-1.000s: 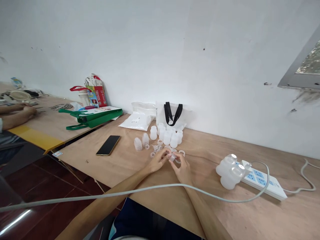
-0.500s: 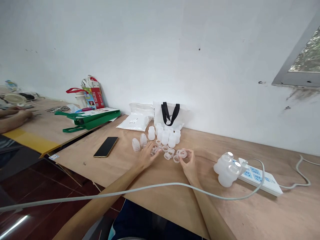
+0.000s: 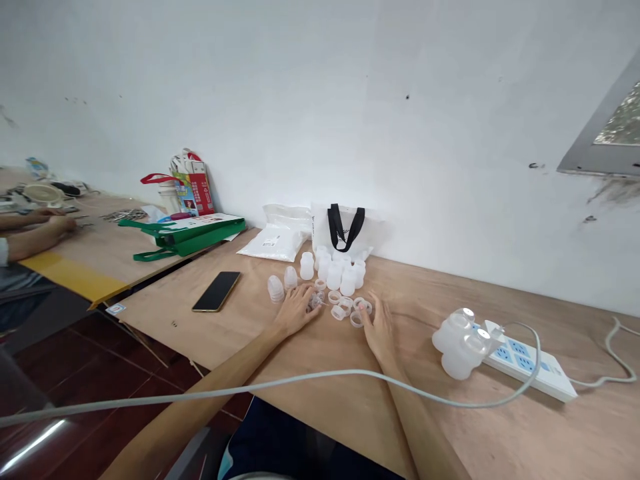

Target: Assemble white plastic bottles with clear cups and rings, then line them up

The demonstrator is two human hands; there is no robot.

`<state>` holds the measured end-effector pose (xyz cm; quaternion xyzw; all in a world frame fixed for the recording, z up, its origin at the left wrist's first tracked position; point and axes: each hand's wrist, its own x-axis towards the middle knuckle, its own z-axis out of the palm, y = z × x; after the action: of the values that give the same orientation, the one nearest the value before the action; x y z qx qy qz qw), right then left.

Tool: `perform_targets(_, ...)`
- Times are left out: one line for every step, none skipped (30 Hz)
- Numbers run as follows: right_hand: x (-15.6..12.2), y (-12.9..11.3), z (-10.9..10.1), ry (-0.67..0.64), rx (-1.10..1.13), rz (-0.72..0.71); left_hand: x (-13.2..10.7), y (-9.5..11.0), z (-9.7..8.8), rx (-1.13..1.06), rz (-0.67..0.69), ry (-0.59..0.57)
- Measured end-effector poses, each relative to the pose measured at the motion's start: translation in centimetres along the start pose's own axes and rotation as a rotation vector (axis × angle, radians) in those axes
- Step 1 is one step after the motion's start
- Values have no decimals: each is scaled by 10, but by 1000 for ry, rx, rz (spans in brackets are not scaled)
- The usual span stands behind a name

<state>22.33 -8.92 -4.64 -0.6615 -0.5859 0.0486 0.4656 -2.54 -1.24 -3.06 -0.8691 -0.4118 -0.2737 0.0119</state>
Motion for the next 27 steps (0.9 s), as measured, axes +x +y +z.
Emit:
perform_targets(-2, -1, -4, 51, -31, -48, 0, -1, 0, 2, 25, 3)
perform_targets(-3, -2, -10, 99, -79, -116, 0, -1, -1, 2, 53, 9)
perform_targets(-4, -3, -17, 146, -144, -198, 0, -2, -1, 1, 79, 17)
perform_targets(-4, -5, -25, 193, -222, -281, 1, -3, -1, -2, 99, 28)
perform_targets(-4, -8, -34, 244, -307, -352, 2, -4, -1, -8, 111, 41)
perform_targets(-2, -11, -44, 303, -393, -402, 3, -5, -1, -18, 116, 55)
perform_targets(1, -14, -54, 366, -475, -430, 3, -6, 0, -29, 113, 66)
perform_targets(4, -17, -66, 425, -551, -440, 4, -7, 0, -45, 103, 75)
perform_targets(8, -21, -78, 470, -628, -433, 4, -7, 1, -63, 85, 83)
perform_targets(13, -23, -91, 480, -702, -412, 5, -8, 1, -84, 59, 90)
perform_targets(17, -25, -104, 528, -739, -374, 5, -8, 1, -104, 27, 97)
perform_targets(20, -26, -117, 540, -763, -347, 5, -7, 1, -121, -6, 101)
perform_targets(21, -26, -130, 539, -783, -325, 5, -7, 0, -131, -37, 102)
perform_targets(21, -25, -141, 558, -797, -297, 5, -6, -1, -137, -63, 98)
perform_targets(18, -22, -151, 578, -809, -267, 4, -5, -2, -140, -82, 91)
perform_targets(14, -19, -160, 588, -820, -234, 4, -4, -3, -143, -99, 84)
perform_targets(7, -14, -167, 598, -821, -188, 3, -2, -4, -148, -116, 79)
perform_targets(0, -9, -172, 597, -814, -134, 3, -1, -5, -156, -130, 76)
perform_targets(-8, -3, -176, 585, -791, -72, 3, 0, -6, -163, -140, 74)
perform_targets(-15, 4, -178, 512, -757, -26, 2, 1, -7, -167, -148, 72)
perform_targets(-22, 12, -180, 437, -697, 16, 2, 2, -7, -166, -153, 70)
perform_targets(-28, 20, -182, 359, -631, 65, 2, 2, -7, -159, -154, 64)
perform_targets(-33, 28, -183, 301, -570, 111, 1, 2, -7, -146, -156, 60)
perform_targets(-37, 37, -183, 243, -514, 144, 1, 2, -7, -131, -157, 57)
perform_targets(-40, 45, -183, 227, -466, 184, 1, 3, -7, -120, -155, 59)
perform_targets(-42, 53, -182, 198, -424, 210, 1, 3, -6, -114, -148, 65)
perform_targets(-43, 60, -181, 198, -396, 206, 0, 3, -6, -115, -138, 80)
